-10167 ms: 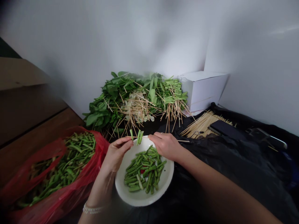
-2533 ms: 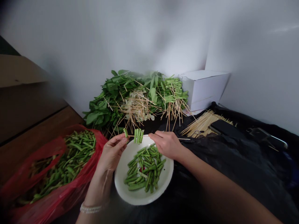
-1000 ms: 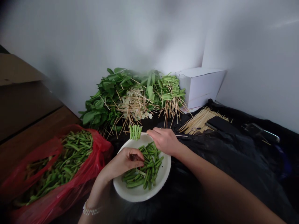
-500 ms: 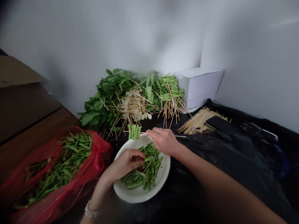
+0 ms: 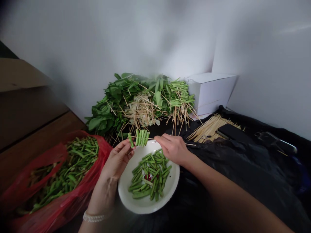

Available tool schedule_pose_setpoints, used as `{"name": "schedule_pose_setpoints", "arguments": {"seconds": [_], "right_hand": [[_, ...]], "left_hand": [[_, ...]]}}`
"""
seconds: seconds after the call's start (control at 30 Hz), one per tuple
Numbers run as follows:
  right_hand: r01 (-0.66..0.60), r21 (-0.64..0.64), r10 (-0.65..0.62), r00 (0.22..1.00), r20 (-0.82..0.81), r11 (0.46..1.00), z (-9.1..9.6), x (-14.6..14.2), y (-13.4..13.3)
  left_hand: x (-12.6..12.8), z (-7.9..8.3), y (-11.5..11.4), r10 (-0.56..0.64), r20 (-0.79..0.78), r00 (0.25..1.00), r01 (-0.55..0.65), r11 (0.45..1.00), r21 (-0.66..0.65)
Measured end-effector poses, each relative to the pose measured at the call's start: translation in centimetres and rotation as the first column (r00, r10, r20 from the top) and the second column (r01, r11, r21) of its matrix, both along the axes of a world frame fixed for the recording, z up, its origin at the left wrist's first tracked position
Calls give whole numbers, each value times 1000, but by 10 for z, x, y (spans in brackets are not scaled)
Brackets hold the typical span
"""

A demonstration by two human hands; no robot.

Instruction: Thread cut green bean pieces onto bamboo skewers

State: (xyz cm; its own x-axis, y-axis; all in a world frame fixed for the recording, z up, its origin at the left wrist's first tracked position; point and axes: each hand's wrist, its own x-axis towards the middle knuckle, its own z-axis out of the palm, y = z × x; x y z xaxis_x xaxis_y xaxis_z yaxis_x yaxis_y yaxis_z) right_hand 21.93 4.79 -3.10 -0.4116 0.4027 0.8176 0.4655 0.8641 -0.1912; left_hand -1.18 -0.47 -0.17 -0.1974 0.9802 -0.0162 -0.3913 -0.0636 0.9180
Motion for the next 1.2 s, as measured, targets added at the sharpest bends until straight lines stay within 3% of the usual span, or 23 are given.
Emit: {"name": "schedule_pose_setpoints", "arguments": {"seconds": [0.2, 0.63, 1.2], "right_hand": [[-5, 5, 5, 998, 63, 1000, -1, 1, 0], [1, -5, -1, 996, 94, 1000, -2, 1, 0], [-49, 9, 48, 994, 99, 999, -3, 1, 0]], "left_hand": [[-2, 4, 1, 19, 138, 990, -18, 1000, -5], [1, 5, -1, 10, 143, 990, -7, 1000, -19], [12, 9, -3, 106, 82, 991, -102, 993, -60]]}}
